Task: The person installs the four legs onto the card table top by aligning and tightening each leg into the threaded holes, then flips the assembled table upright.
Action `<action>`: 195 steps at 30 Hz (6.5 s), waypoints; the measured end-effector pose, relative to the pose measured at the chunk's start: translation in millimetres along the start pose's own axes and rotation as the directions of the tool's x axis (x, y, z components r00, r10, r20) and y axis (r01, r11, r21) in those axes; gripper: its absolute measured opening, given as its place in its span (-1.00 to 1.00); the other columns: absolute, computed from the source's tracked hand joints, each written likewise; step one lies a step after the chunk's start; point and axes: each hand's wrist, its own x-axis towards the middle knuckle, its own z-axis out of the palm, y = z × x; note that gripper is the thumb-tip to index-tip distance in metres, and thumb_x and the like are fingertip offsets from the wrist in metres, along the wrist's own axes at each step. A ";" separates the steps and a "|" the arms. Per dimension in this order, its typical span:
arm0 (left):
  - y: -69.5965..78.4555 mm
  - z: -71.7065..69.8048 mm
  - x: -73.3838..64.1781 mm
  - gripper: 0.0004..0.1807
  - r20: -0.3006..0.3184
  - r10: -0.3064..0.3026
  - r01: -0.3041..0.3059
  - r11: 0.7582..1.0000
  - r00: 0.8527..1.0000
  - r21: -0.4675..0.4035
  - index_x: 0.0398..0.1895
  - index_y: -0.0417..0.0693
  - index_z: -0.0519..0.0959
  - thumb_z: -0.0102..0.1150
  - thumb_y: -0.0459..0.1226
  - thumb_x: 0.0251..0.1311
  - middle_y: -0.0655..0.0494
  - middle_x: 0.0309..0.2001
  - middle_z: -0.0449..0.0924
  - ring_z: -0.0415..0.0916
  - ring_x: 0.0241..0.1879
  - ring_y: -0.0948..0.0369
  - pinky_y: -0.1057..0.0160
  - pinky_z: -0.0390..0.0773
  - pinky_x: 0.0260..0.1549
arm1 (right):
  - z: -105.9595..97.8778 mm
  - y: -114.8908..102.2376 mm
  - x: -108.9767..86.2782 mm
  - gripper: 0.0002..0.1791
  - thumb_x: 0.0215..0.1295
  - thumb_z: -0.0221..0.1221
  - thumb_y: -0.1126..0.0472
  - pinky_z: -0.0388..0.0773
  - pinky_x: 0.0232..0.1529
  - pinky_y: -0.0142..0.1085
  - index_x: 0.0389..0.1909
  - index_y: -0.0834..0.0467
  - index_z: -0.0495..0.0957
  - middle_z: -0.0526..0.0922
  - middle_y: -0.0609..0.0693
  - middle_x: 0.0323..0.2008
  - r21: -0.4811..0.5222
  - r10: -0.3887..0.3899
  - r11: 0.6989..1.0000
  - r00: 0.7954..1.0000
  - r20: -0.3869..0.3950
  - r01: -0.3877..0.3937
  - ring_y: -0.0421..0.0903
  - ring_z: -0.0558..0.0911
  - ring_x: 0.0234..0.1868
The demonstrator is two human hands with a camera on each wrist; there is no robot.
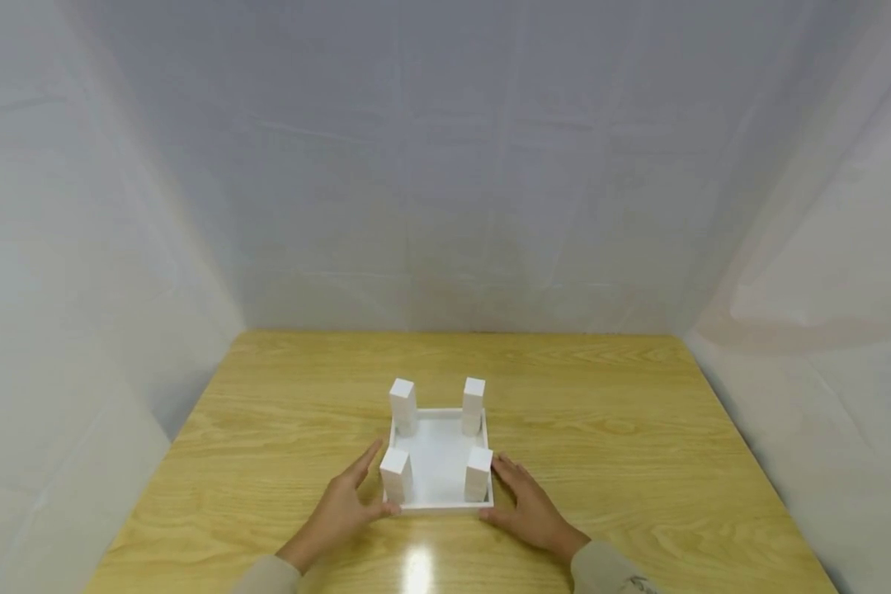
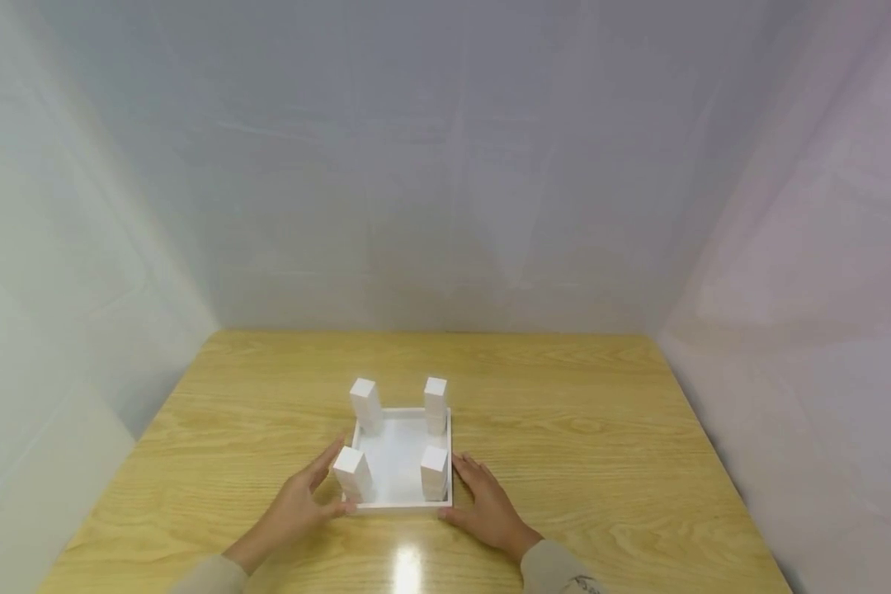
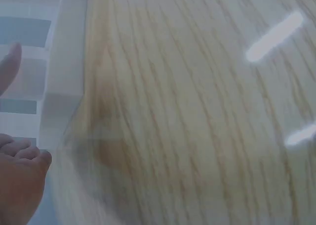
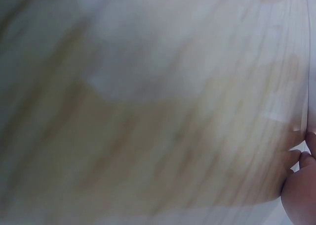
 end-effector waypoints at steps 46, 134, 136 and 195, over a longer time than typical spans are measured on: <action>-27.9 3.1 4.6 -0.08 0.122 0.037 -0.036 0.999 0.992 -0.009 0.32 -0.39 0.27 0.47 -0.13 -0.07 -0.29 0.27 0.34 0.27 0.29 -0.17 -0.09 0.23 0.27 | -1.9 -4.2 -3.9 -0.06 0.22 0.24 -0.13 -0.06 0.40 0.19 0.41 0.35 0.11 0.13 0.32 0.40 0.032 -0.062 0.998 0.998 0.015 0.062 0.27 0.11 0.42; 14.7 1.9 52.0 -0.36 -0.193 0.106 -0.159 0.947 0.975 -0.281 0.30 -0.35 0.30 0.27 -0.41 0.15 -0.21 0.30 0.28 0.28 0.28 -0.08 0.10 0.38 0.17 | -21.1 -50.1 39.3 -0.44 0.20 0.26 0.38 0.40 0.19 -0.11 0.22 0.39 0.38 0.42 0.25 0.20 0.501 0.149 0.860 0.890 -0.431 0.098 0.16 0.42 0.24; 13.9 2.4 53.2 -0.38 -0.208 0.096 -0.154 0.945 0.973 -0.288 0.30 -0.34 0.32 0.27 -0.42 0.15 -0.20 0.29 0.31 0.30 0.27 -0.08 0.11 0.39 0.16 | -21.3 -49.3 40.3 -0.44 0.20 0.27 0.36 0.40 0.20 -0.11 0.23 0.37 0.39 0.43 0.23 0.21 0.508 0.173 0.858 0.888 -0.427 0.077 0.14 0.42 0.25; 52.6 -33.4 106.5 -0.46 0.128 -0.335 0.353 0.791 0.933 -0.500 0.11 -0.41 0.49 0.25 -0.15 0.23 -0.12 -0.08 0.66 0.63 -0.21 0.20 0.19 0.64 -0.07 | -95.7 -58.6 92.4 -0.49 0.26 0.27 0.07 0.65 -0.08 -0.21 0.01 0.43 0.55 0.63 0.17 -0.12 0.603 0.402 0.747 0.913 -0.072 -0.281 -0.09 0.63 -0.23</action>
